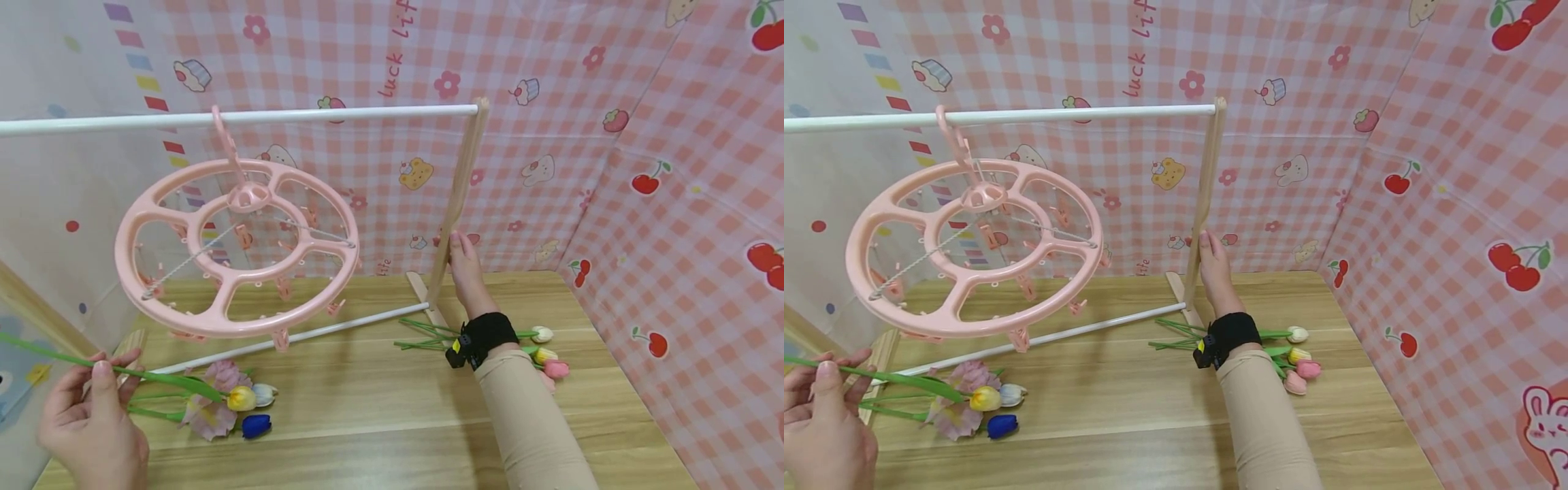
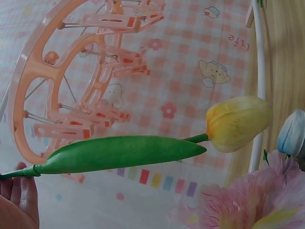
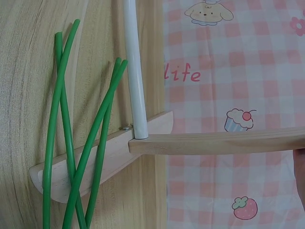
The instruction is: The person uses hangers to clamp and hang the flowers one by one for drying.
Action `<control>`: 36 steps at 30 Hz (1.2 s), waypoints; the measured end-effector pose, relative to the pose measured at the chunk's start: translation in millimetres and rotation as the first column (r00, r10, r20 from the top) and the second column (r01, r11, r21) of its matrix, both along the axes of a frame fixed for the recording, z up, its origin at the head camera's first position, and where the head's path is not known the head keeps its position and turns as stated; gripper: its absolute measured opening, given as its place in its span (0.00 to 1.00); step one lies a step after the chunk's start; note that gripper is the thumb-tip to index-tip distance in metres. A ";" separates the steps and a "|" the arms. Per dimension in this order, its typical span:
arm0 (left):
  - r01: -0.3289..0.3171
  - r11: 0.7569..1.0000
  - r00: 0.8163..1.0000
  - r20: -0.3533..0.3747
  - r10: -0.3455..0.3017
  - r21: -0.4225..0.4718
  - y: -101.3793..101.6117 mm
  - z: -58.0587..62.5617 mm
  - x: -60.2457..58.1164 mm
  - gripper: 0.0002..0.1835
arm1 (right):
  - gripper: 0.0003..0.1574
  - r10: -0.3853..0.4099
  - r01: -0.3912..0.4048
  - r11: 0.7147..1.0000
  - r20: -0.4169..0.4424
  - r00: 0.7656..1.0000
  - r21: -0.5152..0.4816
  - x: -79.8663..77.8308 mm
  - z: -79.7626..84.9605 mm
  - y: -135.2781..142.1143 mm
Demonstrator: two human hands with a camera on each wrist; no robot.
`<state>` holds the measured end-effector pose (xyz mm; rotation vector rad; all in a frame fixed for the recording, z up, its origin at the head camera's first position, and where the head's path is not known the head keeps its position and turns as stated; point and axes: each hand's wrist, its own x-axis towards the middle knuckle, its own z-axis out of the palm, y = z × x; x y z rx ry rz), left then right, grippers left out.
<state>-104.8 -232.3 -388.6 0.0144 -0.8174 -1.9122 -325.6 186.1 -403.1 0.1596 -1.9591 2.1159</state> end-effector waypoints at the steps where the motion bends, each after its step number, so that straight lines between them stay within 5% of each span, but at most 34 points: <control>1: -0.011 1.000 1.000 0.000 0.011 -0.011 0.7 0.2 0.1 0.17 | 0.30 0.007 -0.007 1.000 -0.002 1.000 -0.005 0.4 0.6 -0.3; 8: -0.062 0.995 0.998 -0.019 0.061 -0.081 6.7 0.1 1.3 0.16 | 0.28 0.027 -0.027 1.000 -0.001 1.000 0.000 9.7 10.4 -2.5; 16: -0.041 0.997 0.999 -0.017 0.040 -0.067 6.9 2.1 0.7 0.17 | 0.32 -0.031 0.031 0.998 -0.004 1.000 0.056 2.4 -0.3 -0.7; 22: -0.025 0.997 0.999 -0.024 0.023 -0.070 7.6 2.4 -1.9 0.17 | 0.30 -0.144 0.144 0.990 -0.030 0.989 0.004 13.7 3.3 -9.9; 26: 0.009 0.999 1.000 -0.030 -0.010 -0.053 10.9 1.2 -3.9 0.16 | 0.25 -0.231 0.224 0.973 -0.157 0.960 -0.056 34.7 8.0 -27.2; 32: 0.019 0.999 0.998 -0.064 -0.022 -0.049 15.1 0.4 -5.6 0.15 | 0.26 -0.357 0.394 0.919 -0.356 0.864 0.035 67.7 17.8 -51.9; 36: 0.014 0.998 0.998 -0.065 -0.018 -0.054 17.0 0.9 -5.6 0.15 | 0.26 -0.296 0.371 0.925 -0.458 0.838 0.082 81.1 20.3 -64.6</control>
